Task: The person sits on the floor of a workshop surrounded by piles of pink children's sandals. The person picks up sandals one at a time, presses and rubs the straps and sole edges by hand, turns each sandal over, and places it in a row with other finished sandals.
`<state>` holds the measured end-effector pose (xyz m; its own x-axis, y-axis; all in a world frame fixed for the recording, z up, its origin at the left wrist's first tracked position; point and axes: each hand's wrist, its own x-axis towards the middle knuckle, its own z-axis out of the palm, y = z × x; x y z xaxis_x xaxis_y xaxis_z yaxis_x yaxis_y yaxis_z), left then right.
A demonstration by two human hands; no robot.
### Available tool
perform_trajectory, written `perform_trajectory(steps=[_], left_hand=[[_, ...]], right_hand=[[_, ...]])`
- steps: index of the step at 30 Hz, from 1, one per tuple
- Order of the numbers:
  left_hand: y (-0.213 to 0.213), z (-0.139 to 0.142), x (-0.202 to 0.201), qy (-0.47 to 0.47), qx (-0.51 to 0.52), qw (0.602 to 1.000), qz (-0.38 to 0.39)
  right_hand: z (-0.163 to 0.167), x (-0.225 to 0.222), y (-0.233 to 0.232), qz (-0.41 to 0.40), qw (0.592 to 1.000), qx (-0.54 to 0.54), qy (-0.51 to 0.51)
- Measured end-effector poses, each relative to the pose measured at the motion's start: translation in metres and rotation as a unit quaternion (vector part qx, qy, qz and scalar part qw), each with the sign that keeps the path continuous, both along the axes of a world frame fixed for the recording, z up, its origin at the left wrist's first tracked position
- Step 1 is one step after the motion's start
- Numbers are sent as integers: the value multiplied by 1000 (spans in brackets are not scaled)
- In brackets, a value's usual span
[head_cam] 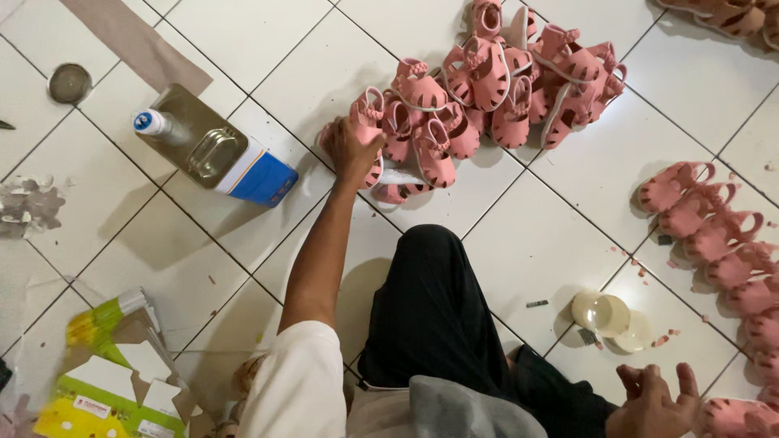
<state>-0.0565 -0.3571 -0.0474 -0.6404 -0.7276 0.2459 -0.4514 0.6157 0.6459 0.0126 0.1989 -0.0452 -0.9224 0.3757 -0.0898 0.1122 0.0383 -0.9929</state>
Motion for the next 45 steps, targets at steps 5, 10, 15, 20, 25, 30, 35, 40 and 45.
perform_trajectory(steps=[5, 10, 15, 20, 25, 30, 35, 40, 45], left_hand=[[0, -9, 3, 34, 135, 990, 12], [18, 13, 21, 130, 351, 926, -46], [113, 53, 46, 209, 365, 863, -280], [239, 79, 73, 161, 327, 843, -395], [304, 84, 81, 84, 298, 826, -471], [337, 74, 79, 87, 304, 775, -546], [363, 65, 77, 92, 194, 744, -633], [400, 65, 83, 123, 253, 751, -598], [390, 70, 76, 73, 394, 723, -562]], right_hand=[[5, -2, -12, 53, 998, 20, -7], [10, -10, -36, 138, 990, 13, 38], [37, -27, -75, 218, 975, -2, 37], [72, -42, -88, 260, 953, -149, 31], [91, -41, -59, 229, 960, -162, 9], [85, -35, -24, 155, 980, -122, 21], [69, -39, 3, 94, 973, -211, 16], [65, -43, 13, 72, 958, -277, -11], [89, -15, 10, 80, 973, 147, 161]])
